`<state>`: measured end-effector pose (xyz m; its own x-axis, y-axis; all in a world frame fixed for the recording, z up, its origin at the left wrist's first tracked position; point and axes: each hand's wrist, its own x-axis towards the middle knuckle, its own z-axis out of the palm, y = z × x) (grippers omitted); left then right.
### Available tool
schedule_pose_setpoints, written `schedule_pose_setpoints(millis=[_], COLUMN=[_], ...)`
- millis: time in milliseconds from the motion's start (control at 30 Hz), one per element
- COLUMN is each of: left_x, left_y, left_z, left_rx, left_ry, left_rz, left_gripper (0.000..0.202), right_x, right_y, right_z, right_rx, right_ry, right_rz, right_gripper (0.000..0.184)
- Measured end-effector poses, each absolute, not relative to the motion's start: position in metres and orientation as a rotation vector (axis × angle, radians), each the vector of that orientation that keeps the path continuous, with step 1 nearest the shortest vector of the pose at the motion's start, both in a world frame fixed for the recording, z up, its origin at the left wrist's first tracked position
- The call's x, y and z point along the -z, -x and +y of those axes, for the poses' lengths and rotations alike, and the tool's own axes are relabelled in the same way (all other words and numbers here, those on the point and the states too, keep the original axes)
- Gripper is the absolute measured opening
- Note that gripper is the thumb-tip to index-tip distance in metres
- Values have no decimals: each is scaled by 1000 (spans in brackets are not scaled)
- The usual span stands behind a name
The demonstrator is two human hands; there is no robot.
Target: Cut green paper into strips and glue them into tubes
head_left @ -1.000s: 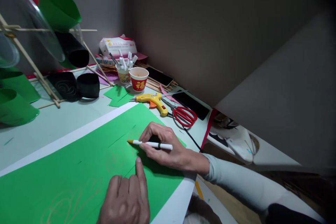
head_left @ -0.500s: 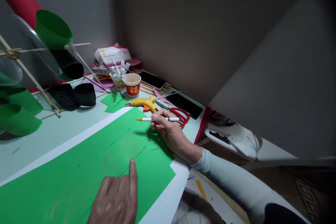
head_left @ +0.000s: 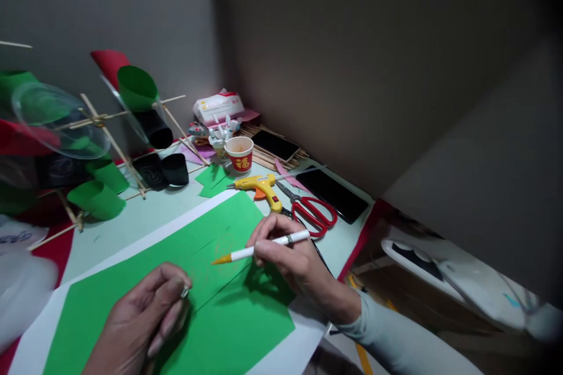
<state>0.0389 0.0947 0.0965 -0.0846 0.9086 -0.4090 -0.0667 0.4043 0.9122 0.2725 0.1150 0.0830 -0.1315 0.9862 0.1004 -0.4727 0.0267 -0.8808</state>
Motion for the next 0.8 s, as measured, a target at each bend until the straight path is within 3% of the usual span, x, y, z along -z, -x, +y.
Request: schedule_pose_setpoints(millis=[433, 800], left_x=[-112, -112], left_y=[-82, -86], left_z=[86, 83], left_rx=[-1097, -1152], left_ry=[-655, -645], left_rz=[1375, 1399], left_gripper=[50, 51], right_x=[-96, -93], right_y=[-274, -270], right_z=[101, 100], right_rx=[-1307, -972], right_ry=[622, 624], right_rz=[-1191, -1446], right_gripper=[18, 9])
